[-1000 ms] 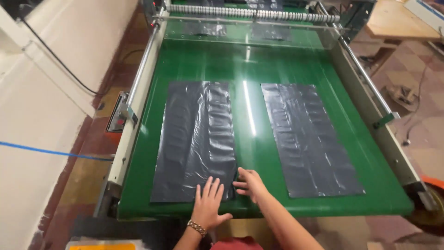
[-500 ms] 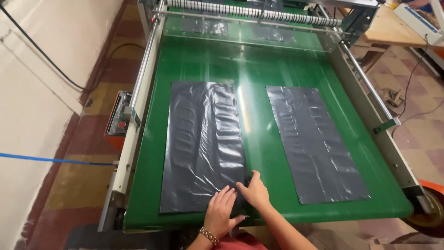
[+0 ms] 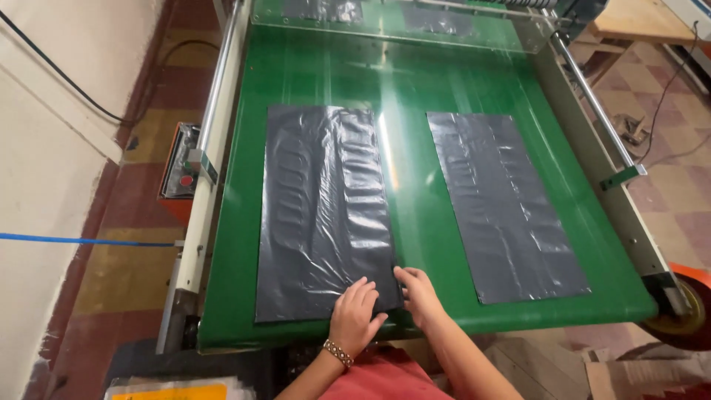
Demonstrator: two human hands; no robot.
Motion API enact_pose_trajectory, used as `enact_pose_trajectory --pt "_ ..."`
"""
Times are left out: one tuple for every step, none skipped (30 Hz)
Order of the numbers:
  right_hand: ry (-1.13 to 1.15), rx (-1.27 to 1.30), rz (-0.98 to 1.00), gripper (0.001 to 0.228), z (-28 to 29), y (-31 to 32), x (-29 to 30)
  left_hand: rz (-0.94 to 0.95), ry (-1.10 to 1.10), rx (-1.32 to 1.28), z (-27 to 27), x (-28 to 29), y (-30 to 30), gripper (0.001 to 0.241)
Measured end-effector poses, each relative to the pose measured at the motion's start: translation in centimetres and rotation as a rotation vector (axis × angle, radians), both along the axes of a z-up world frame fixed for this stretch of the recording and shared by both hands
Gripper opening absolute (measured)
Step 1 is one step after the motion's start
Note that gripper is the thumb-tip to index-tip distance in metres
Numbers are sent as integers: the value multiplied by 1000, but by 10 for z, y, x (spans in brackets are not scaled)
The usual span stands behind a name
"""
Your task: Folding plastic bags as they are produced by a machine and stacking them into a plastic crate.
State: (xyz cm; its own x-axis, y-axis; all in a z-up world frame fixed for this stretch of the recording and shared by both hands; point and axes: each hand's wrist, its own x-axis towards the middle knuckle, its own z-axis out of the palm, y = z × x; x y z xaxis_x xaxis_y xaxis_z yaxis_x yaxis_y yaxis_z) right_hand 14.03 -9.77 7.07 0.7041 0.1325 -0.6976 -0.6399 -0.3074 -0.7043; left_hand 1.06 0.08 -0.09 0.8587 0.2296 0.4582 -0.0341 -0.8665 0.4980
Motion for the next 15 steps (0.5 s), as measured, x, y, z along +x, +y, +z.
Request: enact_pose_trajectory --pt "30 88 -29 43 -6 1 3 8 -5 8 2 0 0 48" --pt "28 87 -28 43 -17 3 8 9 -7 7 -2 0 0 48" --pt "73 129 -8 40 -27 5 13 2 14 -4 -6 1 0 56" --pt "120 173 10 38 -37 7 17 -7 37 -13 -9 0 0 63" --pt "120 173 8 38 -32 10 14 -9 37 -14 -8 -1 -1 63" --pt "-13 7 151 39 -26 13 13 8 10 -1 -7 1 -2 53" --pt "-146 -159 294 42 -20 16 13 25 -17 11 -6 2 -2 43" --pt "-147 -159 290 42 -22 14 13 22 -18 11 -6 3 -2 43" --pt "-318 -334 439 47 -24 12 14 40 -21 -33 -6 5 -2 30" --pt "-492 -511 588 55 -26 10 16 62 -25 -78 -6 8 -2 20" --pt "-493 -512 587 55 -13 11 8 61 -27 -79 -9 7 -2 20" --pt "-390 -422 505 46 0 14 2 96 -36 -133 -11 10 -1 19" --pt "-288 -331 424 53 12 16 -4 130 -44 -188 -14 12 -1 21" --pt "-288 -333 424 53 14 17 -5 130 -45 -190 -15 12 0 21" --pt "-183 -188 309 56 15 19 -6 150 -12 -255 -16 13 1 20"
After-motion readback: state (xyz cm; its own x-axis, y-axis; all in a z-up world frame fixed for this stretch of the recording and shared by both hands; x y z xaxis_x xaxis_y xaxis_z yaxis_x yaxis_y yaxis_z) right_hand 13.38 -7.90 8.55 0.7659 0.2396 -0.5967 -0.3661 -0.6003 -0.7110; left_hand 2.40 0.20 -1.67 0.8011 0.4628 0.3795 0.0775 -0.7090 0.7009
